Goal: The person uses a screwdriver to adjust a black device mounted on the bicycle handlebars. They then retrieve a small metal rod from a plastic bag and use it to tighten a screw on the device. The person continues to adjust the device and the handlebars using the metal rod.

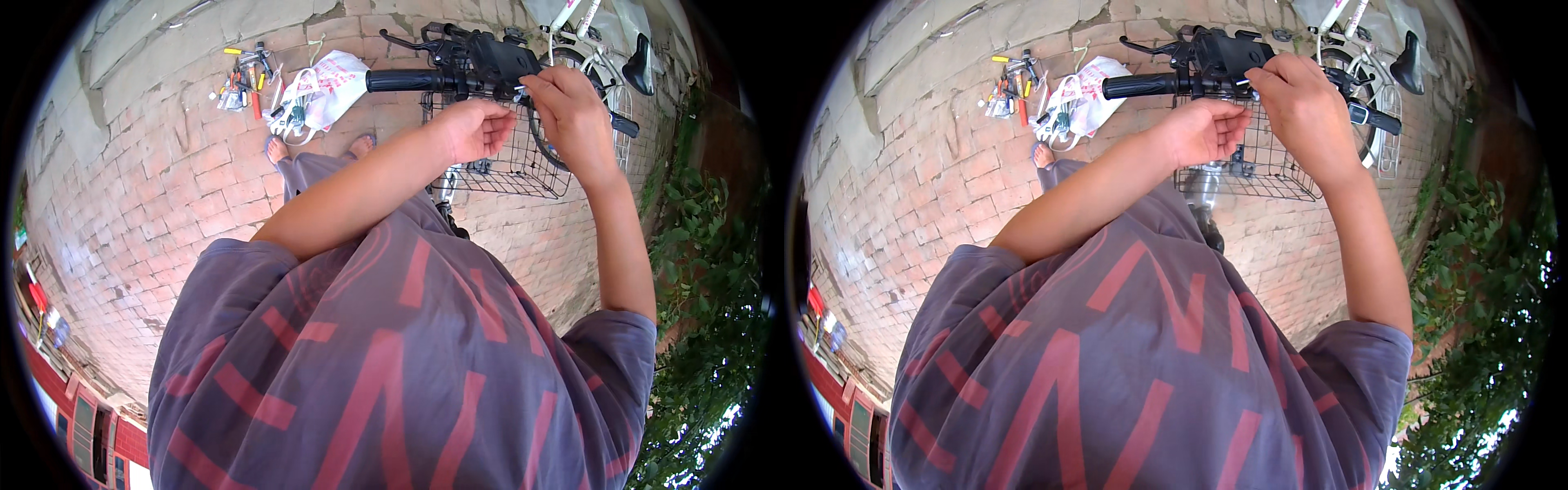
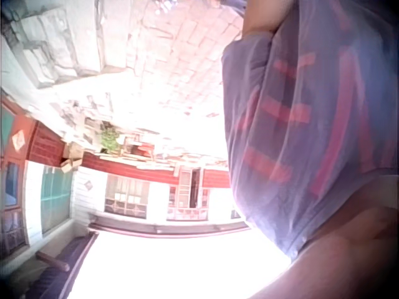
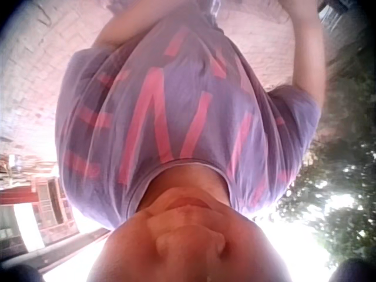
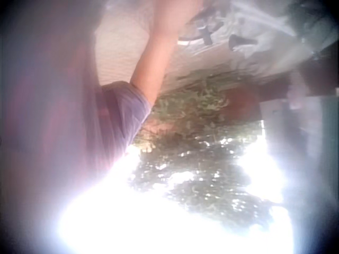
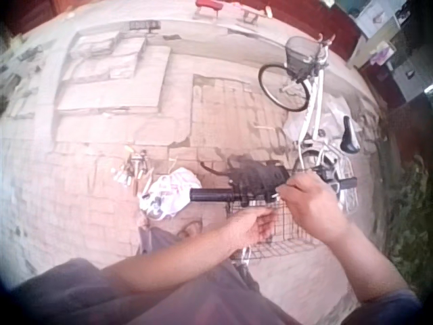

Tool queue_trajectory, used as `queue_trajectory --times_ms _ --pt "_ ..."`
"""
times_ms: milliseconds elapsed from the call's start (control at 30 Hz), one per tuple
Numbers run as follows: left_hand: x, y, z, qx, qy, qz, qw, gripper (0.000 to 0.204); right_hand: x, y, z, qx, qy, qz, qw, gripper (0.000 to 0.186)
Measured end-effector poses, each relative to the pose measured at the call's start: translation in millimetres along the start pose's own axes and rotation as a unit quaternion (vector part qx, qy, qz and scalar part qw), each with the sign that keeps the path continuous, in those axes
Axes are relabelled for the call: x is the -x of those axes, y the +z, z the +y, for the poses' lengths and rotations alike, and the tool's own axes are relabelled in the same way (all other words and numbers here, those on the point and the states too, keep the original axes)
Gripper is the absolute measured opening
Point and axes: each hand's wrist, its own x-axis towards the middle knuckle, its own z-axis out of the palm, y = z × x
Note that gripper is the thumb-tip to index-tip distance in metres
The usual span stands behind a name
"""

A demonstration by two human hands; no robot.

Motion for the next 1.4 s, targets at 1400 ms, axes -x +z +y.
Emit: queue_trajectory --times_ms 1400 --pt "13.9 17.3 27.7 -0.61 0.307 0.212 0.699 0.046 11.5 -20.6 34.5 -0.359 0.413 -0.04 0.836 0.01"
